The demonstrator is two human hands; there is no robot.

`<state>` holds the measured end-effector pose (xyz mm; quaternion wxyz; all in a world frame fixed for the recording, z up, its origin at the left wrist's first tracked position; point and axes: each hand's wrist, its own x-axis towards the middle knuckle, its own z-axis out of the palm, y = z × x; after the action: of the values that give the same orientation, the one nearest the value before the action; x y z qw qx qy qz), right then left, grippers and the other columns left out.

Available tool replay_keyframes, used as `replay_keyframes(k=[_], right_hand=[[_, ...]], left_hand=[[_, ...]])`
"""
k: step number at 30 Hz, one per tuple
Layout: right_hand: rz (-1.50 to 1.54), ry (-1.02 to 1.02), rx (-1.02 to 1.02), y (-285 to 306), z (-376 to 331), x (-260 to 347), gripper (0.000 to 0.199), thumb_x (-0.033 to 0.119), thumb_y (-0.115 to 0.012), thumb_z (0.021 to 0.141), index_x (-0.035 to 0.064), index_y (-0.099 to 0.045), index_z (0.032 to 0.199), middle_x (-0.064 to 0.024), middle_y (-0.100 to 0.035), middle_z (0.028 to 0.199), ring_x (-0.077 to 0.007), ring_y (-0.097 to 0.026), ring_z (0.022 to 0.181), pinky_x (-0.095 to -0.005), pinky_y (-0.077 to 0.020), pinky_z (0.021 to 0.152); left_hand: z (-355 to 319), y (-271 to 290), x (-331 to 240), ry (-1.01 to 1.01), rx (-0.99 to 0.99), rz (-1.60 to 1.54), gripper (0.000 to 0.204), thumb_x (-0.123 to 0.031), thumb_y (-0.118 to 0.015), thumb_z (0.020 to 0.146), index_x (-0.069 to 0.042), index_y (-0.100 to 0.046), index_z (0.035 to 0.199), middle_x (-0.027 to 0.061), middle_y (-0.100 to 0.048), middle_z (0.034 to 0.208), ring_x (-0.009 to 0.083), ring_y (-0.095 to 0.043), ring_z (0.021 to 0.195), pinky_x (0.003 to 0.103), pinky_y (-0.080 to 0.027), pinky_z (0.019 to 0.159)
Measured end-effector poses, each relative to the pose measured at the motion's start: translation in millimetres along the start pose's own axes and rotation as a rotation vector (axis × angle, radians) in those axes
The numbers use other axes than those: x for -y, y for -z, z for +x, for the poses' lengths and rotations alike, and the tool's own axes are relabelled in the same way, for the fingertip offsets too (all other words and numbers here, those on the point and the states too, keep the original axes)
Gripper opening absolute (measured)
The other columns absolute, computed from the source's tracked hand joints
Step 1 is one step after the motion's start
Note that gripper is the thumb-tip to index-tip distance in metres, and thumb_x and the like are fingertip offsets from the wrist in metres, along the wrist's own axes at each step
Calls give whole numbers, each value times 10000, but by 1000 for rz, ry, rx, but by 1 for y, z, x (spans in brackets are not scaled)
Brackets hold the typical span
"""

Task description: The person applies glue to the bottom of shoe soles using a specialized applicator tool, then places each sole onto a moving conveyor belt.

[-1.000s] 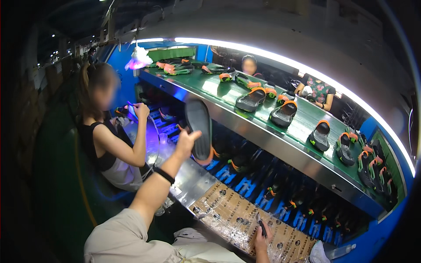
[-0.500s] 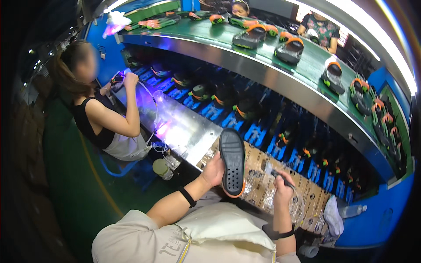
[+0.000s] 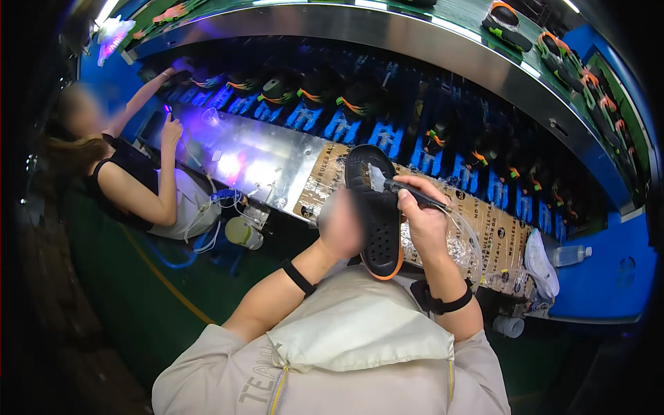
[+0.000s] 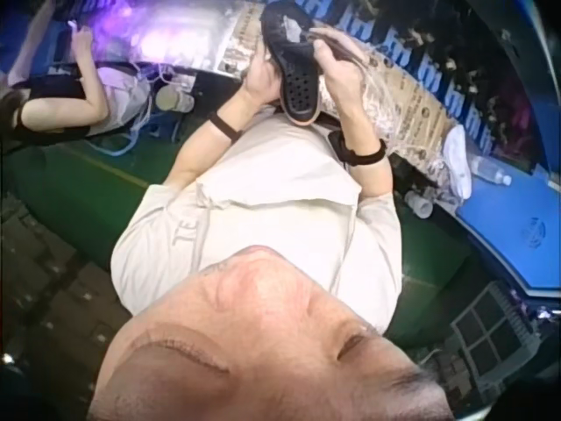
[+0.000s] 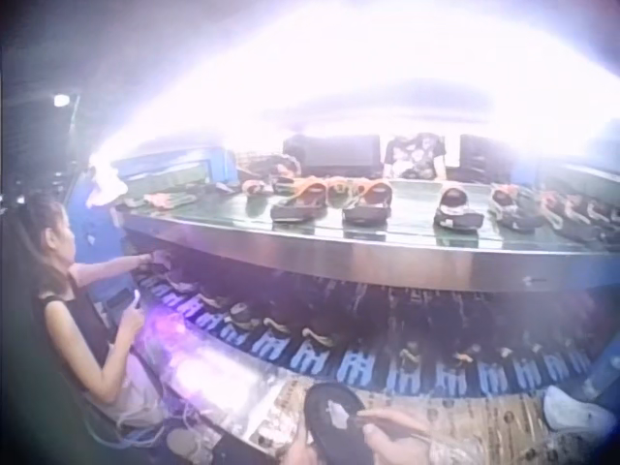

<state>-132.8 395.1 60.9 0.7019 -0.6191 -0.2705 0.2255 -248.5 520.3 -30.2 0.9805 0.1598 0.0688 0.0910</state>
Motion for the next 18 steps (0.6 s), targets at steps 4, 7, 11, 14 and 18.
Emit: replay_keyframes(k=[4,7,11,14,18], right_hand=[[-100,110,-6,-4,4,1,223,81,-741,959,0,-792,1161,-7,-756,908,-50,-620,801,-246,-515,745],[-119,156,-21,-9,6,2,224,83,-741,961,3,-790,1164,-13,-755,899,-53,-619,785,-245,-514,732],[-140,196,-35,-13,9,0,230,90,-741,964,6,-787,1173,-18,-759,902,-56,-626,772,-244,-516,721],[-182,212,-39,-17,8,2,237,93,-745,964,9,-785,1182,-25,-769,908,-56,-640,780,-246,-524,726],[-216,246,-79,-23,6,-4,234,84,-745,963,7,-781,1181,-65,-787,965,-101,-687,834,-274,-548,781]], left_hand=[[-3,-9,2,2,-12,53,995,-817,-192,1071,-39,-410,1651,143,-533,1627,282,-531,1487,464,-401,1270],[-5,-11,2,-2,-23,71,975,-806,-199,1079,-48,-408,1656,138,-522,1637,278,-516,1498,460,-392,1275],[-6,-12,3,-3,-63,68,959,-796,-209,1085,-54,-403,1660,133,-510,1647,279,-499,1511,454,-374,1285],[-6,-12,2,-12,-40,55,947,-787,-208,1090,-59,-399,1664,131,-507,1650,277,-491,1518,452,-364,1291],[-7,-10,5,-32,-39,89,910,-765,-209,1102,-79,-391,1672,131,-498,1657,281,-480,1528,460,-353,1298]])
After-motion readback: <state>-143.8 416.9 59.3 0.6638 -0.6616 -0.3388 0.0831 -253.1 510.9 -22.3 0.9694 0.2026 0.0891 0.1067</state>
